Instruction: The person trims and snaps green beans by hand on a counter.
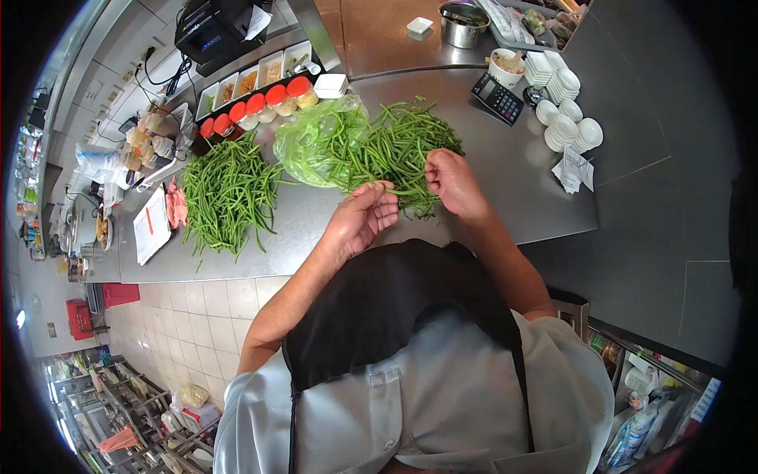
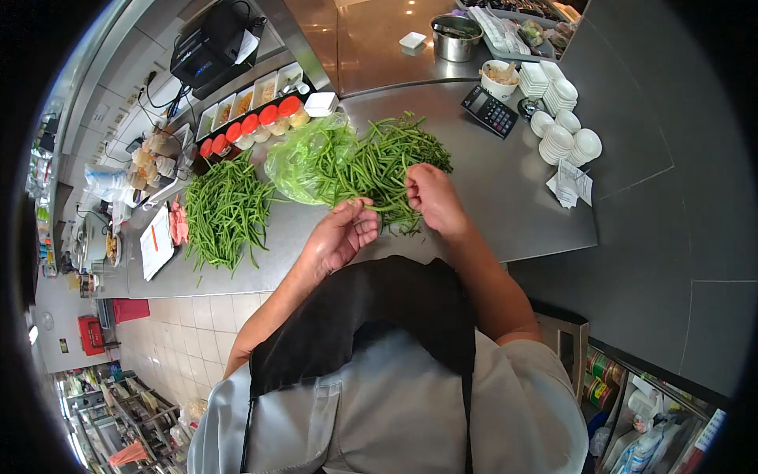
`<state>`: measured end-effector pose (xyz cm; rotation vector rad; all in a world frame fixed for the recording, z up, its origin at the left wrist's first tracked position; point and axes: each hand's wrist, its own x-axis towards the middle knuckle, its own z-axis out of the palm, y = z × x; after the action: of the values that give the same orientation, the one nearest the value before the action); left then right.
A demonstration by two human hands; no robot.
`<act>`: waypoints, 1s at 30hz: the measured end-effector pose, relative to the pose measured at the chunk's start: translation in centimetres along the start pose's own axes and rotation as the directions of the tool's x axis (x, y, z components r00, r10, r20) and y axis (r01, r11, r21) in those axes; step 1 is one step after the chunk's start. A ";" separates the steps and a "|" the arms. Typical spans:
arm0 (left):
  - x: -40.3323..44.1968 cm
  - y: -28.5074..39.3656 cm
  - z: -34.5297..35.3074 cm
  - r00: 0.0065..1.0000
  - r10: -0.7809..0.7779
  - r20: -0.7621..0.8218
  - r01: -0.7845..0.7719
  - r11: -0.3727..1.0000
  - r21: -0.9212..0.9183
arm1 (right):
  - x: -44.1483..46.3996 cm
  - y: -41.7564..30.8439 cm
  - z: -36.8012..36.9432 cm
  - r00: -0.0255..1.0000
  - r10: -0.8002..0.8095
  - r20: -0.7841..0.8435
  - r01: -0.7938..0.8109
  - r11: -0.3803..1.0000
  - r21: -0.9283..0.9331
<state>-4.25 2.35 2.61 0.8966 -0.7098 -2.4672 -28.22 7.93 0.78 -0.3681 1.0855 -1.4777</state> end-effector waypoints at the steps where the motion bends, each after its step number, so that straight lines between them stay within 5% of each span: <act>1: 0.2 -0.1 -0.3 1.000 -0.003 -0.008 0.004 1.000 0.009 | 0.1 -0.4 -0.8 1.000 -0.020 -0.002 0.019 0.985 -0.172; 3: 0.3 -0.1 -0.9 0.999 -0.011 -0.032 0.012 1.000 0.025 | -0.1 -1.1 -2.0 0.999 -0.052 0.005 0.047 0.868 -0.494; 4: 0.5 0.1 -1.0 0.999 0.018 -0.033 -0.018 1.000 0.001 | 0.4 -0.1 -3.0 0.968 -0.246 0.050 0.206 0.669 -0.714; 7: 0.7 0.5 -0.6 0.995 0.084 -0.059 -0.087 0.995 -0.046 | 0.3 0.7 -4.0 0.849 -0.509 0.145 0.258 0.159 -0.953; 12: 1.6 1.3 -1.1 0.989 0.149 -0.025 -0.150 0.988 -0.043 | -0.8 1.7 -2.3 0.932 -0.360 0.046 0.075 0.068 -0.995; 14: 2.3 1.7 -0.6 0.974 0.216 -0.072 -0.175 0.911 0.374 | -0.4 1.7 -2.5 0.920 -0.385 0.078 0.113 0.070 -0.991; 17: 1.7 1.3 2.0 0.861 0.477 0.177 -0.371 0.350 0.860 | -2.5 0.8 -1.0 0.907 -0.379 0.183 0.249 0.130 -0.960; 19: 1.0 1.3 4.0 0.624 0.523 0.581 -0.473 -0.340 0.813 | -3.6 0.0 0.2 0.911 -0.311 0.271 0.347 0.223 -0.911; 20: 0.8 1.0 4.4 0.640 0.493 0.589 -0.414 -0.424 0.806 | -4.0 -0.3 0.8 0.916 -0.293 0.274 0.360 0.299 -0.884; 22: 1.2 0.8 3.7 0.677 0.444 0.587 -0.368 -0.487 0.792 | -4.7 -0.6 1.6 0.926 -0.256 0.277 0.367 0.445 -0.817; 25: 0.9 0.9 3.6 0.694 0.425 0.581 -0.318 -0.542 0.778 | -4.1 0.3 0.6 0.902 -0.331 0.278 0.395 0.371 -0.840; 30: 0.7 0.8 3.5 0.704 0.407 0.581 -0.313 -0.556 0.770 | -4.7 -0.1 0.9 0.848 -0.366 0.384 0.426 0.037 -0.904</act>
<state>-6.96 2.44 5.05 0.6928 -2.6479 -0.3496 -26.39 11.79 2.97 -1.8130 1.9510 -0.9123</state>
